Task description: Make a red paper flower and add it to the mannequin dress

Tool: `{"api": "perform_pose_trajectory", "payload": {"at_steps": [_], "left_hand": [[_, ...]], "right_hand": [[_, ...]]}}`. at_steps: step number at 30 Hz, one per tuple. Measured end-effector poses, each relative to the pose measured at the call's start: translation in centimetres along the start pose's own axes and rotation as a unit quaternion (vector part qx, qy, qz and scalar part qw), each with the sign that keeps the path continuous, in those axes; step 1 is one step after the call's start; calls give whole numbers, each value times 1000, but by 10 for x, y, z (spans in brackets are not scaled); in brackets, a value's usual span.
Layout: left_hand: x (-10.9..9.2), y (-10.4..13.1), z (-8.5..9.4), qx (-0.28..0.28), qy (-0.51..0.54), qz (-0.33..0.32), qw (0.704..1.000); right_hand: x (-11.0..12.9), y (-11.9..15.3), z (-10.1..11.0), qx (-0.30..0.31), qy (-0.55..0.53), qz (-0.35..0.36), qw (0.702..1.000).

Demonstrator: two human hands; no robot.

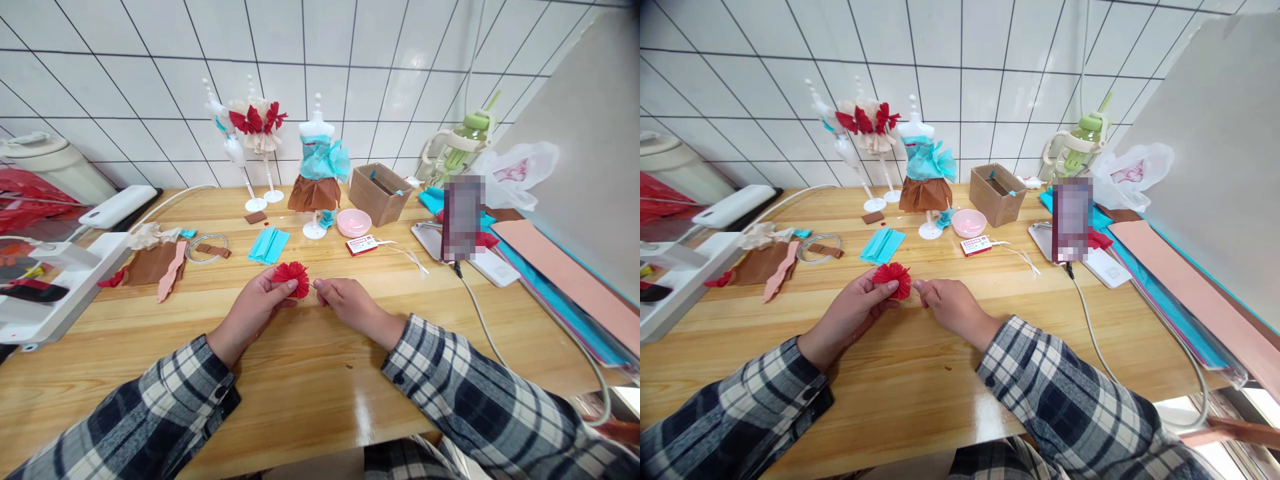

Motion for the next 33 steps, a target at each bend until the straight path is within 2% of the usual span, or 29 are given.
{"api": "perform_pose_trajectory", "payload": {"at_steps": [25,33], "left_hand": [[-1,0,-1,-3,5,4,1000],[-2,1,-2,-5,2,9,1000]], "right_hand": [[2,0,1,0,7,4,1000],[-2,1,4,-56,-77,-27,995]]}}
Point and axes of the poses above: each hand's wrist, its own y-axis away from the middle knuckle, its own z-axis out of the back of the hand, x = y × z, the point moved 4 cm from there along -y, towards the middle knuckle, and after that the axes turned 8 degrees about y, right-handed, at the moved point
